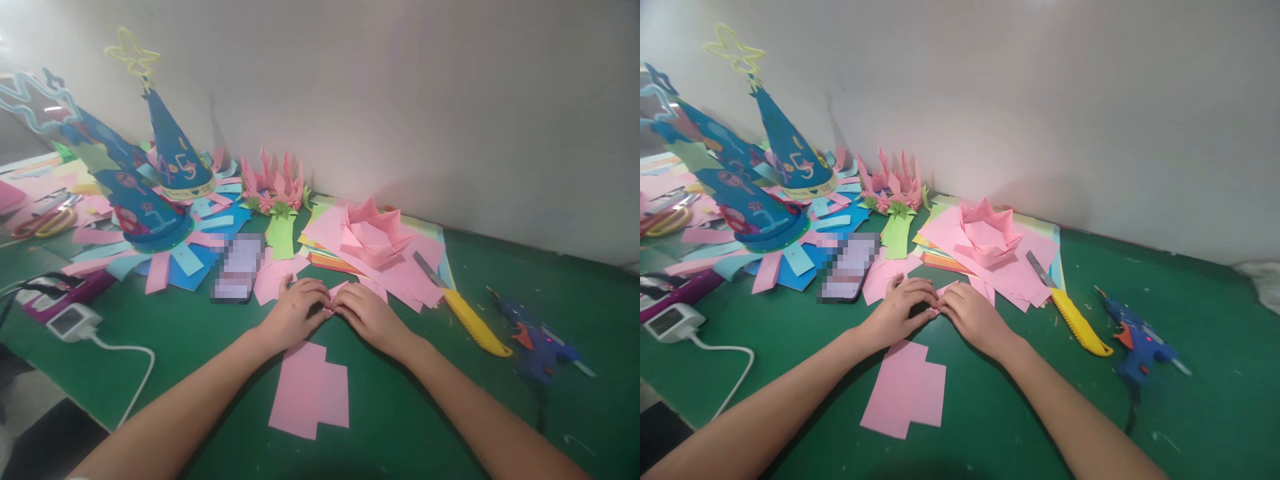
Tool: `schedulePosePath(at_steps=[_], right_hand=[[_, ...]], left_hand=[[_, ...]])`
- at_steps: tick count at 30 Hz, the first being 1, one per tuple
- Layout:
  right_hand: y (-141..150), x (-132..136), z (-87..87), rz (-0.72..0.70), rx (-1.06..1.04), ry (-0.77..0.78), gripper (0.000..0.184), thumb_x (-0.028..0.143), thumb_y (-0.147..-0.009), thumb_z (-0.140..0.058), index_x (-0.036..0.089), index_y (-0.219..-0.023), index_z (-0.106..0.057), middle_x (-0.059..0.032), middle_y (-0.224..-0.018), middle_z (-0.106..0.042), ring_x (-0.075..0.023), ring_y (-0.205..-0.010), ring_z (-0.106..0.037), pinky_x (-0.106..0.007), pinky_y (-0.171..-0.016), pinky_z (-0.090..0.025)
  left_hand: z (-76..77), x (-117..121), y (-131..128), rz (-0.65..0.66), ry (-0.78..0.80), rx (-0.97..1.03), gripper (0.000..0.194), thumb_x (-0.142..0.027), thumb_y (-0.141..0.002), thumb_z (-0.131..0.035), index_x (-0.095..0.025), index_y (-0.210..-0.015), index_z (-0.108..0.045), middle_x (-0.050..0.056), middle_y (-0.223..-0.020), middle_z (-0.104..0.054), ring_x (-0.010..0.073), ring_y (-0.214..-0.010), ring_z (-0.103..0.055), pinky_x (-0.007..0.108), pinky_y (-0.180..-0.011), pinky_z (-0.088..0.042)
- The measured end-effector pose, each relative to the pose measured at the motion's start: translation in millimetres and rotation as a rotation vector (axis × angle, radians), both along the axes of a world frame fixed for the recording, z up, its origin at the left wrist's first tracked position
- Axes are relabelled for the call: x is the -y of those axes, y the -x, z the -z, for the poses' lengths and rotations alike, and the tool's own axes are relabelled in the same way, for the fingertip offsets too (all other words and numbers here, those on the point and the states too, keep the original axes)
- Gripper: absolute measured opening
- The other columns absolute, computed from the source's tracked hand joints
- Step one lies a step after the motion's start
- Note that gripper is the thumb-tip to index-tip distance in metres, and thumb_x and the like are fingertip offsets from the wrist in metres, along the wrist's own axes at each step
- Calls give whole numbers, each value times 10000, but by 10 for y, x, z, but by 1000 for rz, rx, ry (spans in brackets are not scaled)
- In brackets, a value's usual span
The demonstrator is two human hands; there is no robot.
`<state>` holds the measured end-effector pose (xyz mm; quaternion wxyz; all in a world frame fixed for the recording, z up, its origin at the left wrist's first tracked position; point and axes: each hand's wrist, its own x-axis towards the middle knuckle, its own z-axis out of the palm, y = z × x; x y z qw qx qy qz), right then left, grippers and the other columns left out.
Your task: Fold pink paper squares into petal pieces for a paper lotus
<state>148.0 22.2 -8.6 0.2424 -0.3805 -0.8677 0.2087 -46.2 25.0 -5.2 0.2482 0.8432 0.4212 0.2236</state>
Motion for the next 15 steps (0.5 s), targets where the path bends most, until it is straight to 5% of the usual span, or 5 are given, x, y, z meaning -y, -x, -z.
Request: schedulePosePath(at_steps=[15], right_hand=[[52, -7, 70, 196, -129, 168, 109, 148, -867, -493, 211, -942, -447, -1, -765, -565, -175, -747, -566, -303, -671, -424]], left_hand=[[-26, -14, -25, -81, 27, 36, 60, -213, -806, -646, -226, -837, -596, -26, -973, -687, 187, -1002, -566, 460, -1019, -175]])
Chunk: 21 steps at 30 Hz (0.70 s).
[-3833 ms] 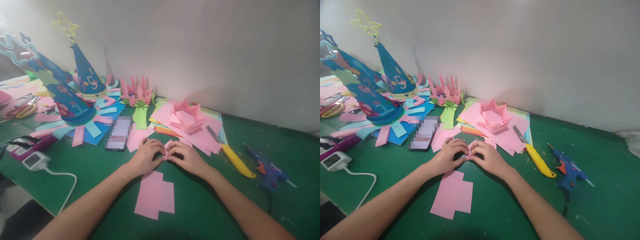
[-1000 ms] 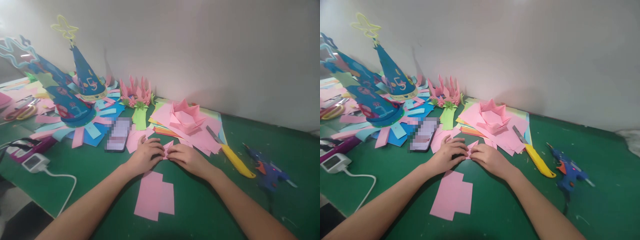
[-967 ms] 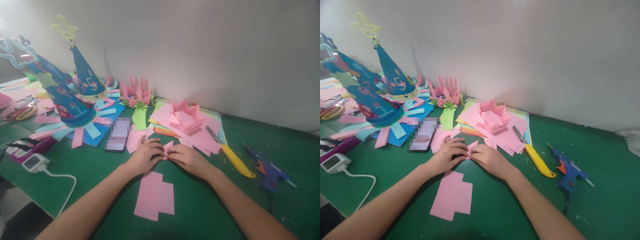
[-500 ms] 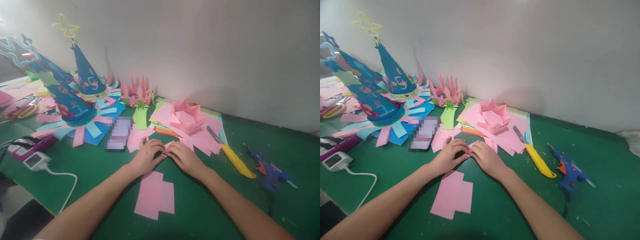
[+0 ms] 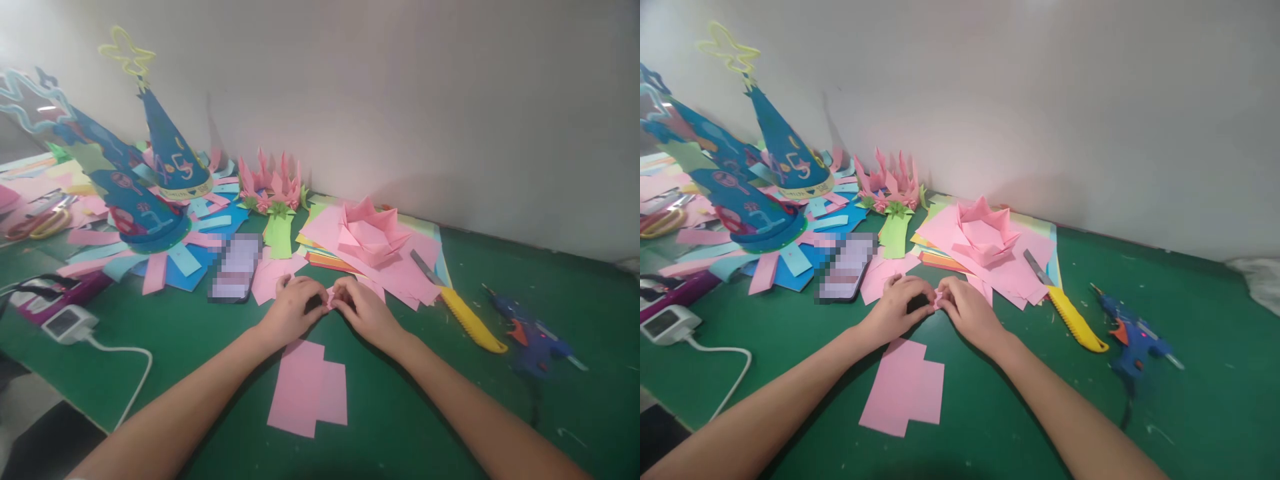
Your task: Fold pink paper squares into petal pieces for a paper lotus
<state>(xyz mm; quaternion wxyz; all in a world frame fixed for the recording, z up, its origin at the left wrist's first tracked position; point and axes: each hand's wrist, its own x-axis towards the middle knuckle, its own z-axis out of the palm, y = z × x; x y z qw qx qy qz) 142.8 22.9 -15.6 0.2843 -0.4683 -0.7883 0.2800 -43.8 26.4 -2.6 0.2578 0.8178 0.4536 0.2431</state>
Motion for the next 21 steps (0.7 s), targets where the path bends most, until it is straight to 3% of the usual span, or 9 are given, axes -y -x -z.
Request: schedulePosePath(at_steps=[12, 21], right_hand=[[1, 4, 21, 20, -21, 20, 142, 164, -837, -520, 214, -935, -431, 11, -749, -535, -159, -701, -539, -286, -634, -424], [-2, 2, -1, 49, -48, 62, 137, 190, -829, -536, 221, -918, -436, 18, -753, -539, -144, -681, -539, -279, -629, -435]], left_hand=[[85, -24, 40, 93, -100, -29, 111, -276, -854, -604, -240, -770, -668, -21, -997, -687, 207, -1056, -541, 468, -1013, -126], [69, -33, 104, 103, -52, -15, 95, -227, -860, -585, -233, -792, -650, -30, -996, -701, 190, -1049, -561, 469, -1024, -130]])
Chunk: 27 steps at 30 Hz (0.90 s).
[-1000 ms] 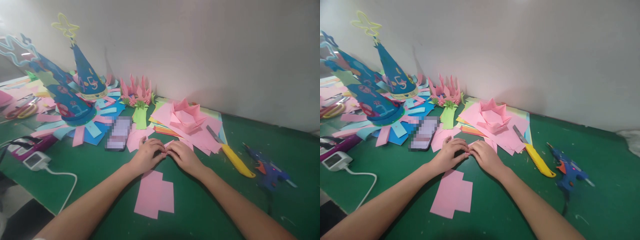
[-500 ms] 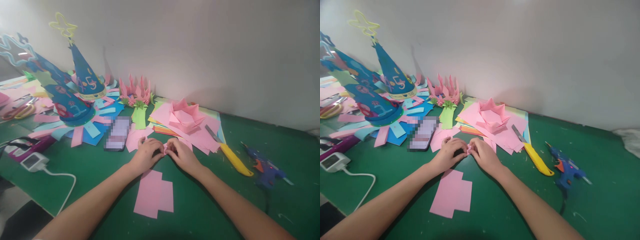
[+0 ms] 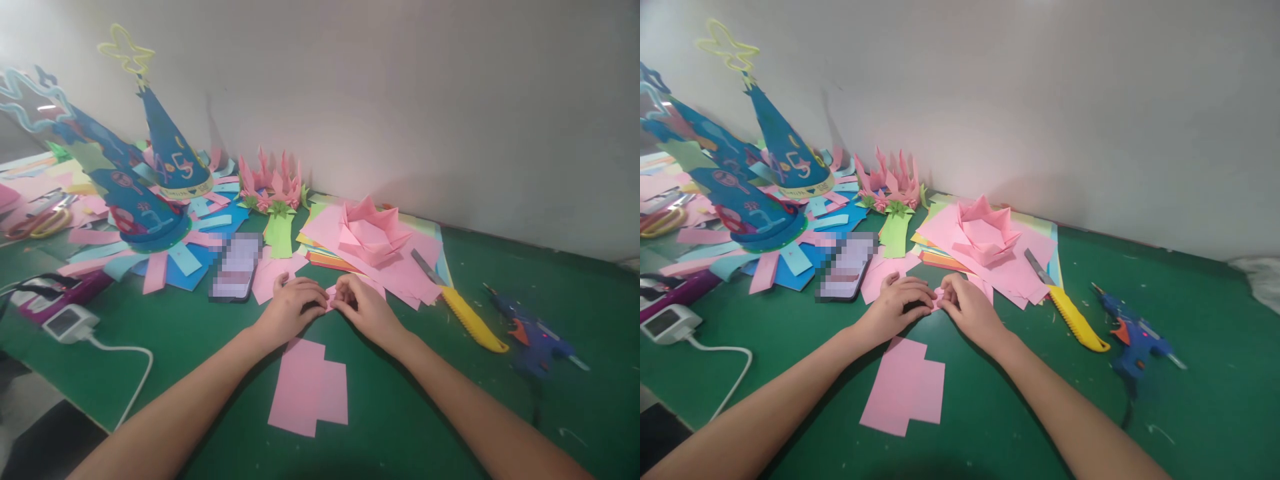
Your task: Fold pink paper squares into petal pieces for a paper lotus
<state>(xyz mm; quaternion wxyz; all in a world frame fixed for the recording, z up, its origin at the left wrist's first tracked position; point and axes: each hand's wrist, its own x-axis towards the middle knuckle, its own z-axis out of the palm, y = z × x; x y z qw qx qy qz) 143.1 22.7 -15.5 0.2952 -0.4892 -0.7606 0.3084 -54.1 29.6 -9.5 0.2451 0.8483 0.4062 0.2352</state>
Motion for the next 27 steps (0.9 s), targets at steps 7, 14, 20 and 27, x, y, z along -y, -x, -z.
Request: schedulePosePath(at_steps=[7, 14, 20, 27], right_hand=[[18, -5, -19, 29, -5, 11, 160, 187, -807, -568, 218, -923, -463, 27, -729, -544, -145, -672, -545, -274, -617, -435], [-29, -10, -56, -137, 88, -213, 164, 166, -886, -498, 204, -780, -618, -31, -819, -649, -170, -802, -583, -304, -710, -453], [-142, 63, -51, -241, 254, -399, 252, 203, -937, -434, 226, -979, -682, -69, -958, -656, -178, -872, -587, -311, -742, -475], [-141, 99, -114, -298, 434, -484, 285, 244, -953, -411, 239, -1079, -666, -86, -956, -654, -190, -846, -573, -318, -702, -476]], left_hand=[[-19, 16, -21, -7, 17, -9, 53, -225, -851, -592, -236, -814, -628, -28, -1020, -689, 206, -1121, -528, 489, -1034, -106], [-51, -1, 34, 56, 51, -48, 223, -146, -894, -466, -249, -825, -651, -25, -1078, -671, 196, -1126, -532, 511, -1049, -93], [-64, -22, 101, 112, 53, -62, 360, -31, -830, -400, -272, -880, -663, -32, -1130, -656, 196, -1196, -492, 533, -1058, -79], [-71, -24, 135, 128, 43, -76, 409, 16, -747, -366, -258, -836, -656, -45, -1113, -672, 197, -1194, -508, 553, -1070, -90]])
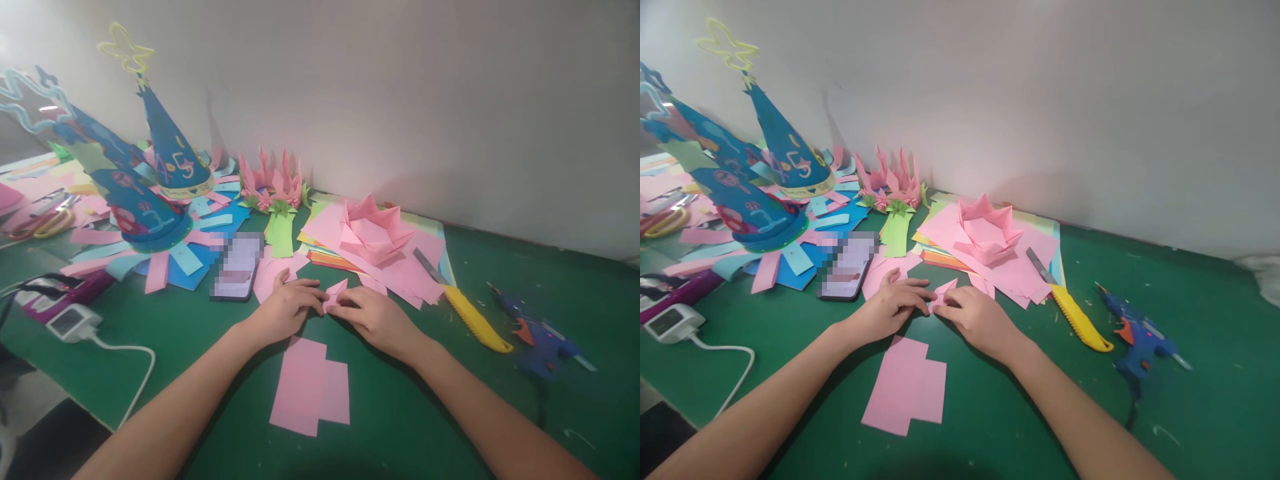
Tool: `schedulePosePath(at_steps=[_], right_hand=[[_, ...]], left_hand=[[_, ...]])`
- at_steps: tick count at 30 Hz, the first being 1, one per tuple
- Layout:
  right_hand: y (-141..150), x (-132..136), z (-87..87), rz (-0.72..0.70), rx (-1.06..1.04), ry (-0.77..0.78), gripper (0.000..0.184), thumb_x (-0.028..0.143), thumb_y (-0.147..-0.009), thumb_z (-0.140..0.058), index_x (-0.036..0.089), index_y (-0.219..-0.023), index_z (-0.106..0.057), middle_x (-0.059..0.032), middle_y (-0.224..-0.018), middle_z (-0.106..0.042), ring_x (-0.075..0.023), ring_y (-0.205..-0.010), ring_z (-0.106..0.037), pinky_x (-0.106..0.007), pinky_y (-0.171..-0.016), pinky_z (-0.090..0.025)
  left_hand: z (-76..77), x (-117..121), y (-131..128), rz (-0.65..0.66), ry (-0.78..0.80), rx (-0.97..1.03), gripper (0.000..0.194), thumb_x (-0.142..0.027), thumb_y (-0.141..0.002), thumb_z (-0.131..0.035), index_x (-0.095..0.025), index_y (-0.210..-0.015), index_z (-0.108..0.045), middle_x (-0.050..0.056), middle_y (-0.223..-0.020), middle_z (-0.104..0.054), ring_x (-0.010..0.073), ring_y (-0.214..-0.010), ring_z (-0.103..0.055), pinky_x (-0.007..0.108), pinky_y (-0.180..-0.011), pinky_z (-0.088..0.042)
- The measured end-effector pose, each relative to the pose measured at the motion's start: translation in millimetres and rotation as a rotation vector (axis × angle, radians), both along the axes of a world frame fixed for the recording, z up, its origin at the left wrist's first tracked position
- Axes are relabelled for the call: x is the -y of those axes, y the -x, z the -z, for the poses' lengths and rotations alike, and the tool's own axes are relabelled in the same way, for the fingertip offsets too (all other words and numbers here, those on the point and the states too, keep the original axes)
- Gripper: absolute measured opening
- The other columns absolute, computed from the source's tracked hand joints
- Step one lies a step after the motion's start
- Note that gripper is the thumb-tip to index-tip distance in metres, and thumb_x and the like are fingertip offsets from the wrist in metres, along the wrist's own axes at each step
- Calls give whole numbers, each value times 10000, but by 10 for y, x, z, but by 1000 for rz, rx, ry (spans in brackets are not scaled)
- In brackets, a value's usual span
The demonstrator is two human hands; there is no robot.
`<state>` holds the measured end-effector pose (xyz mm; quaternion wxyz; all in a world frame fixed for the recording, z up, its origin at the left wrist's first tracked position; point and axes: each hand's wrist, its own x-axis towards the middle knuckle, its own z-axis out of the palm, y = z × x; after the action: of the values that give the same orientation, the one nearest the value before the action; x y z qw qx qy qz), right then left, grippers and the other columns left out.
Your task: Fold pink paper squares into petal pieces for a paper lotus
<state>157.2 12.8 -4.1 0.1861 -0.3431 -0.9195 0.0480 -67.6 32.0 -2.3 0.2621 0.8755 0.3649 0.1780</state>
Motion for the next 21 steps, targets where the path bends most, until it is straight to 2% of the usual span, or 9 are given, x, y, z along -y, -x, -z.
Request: schedulePosePath(at_steps=[9, 14, 21], right_hand=[[24, 14, 16, -34, 18, -41, 259, 215, -939, -447, 215, -1113, -639, -103, -993, -627, -203, -882, -552, -350, -748, -467], [20, 13, 48, -99, 37, -85, 280, 192, -959, -389, 187, -1110, -624, -94, -1033, -647, -205, -949, -552, -364, -799, -464], [10, -7, 39, -98, 52, -53, 295, 196, -957, -385, 199, -1119, -631, -97, -1043, -663, -203, -951, -566, -378, -795, -474]], left_hand=[[-7, 9, -13, -33, -11, -10, 324, -42, -831, -376, -252, -858, -621, -38, -1064, -683, 194, -1196, -507, 549, -1082, -62], [-12, 22, -39, -50, -6, -11, 154, -191, -875, -499, -266, -967, -598, -16, -1078, -669, 217, -1216, -482, 527, -1075, -74], [25, 10, -32, -32, -3, -21, 190, -185, -899, -474, -275, -980, -620, -10, -1131, -654, 220, -1225, -469, 506, -1056, -83]])
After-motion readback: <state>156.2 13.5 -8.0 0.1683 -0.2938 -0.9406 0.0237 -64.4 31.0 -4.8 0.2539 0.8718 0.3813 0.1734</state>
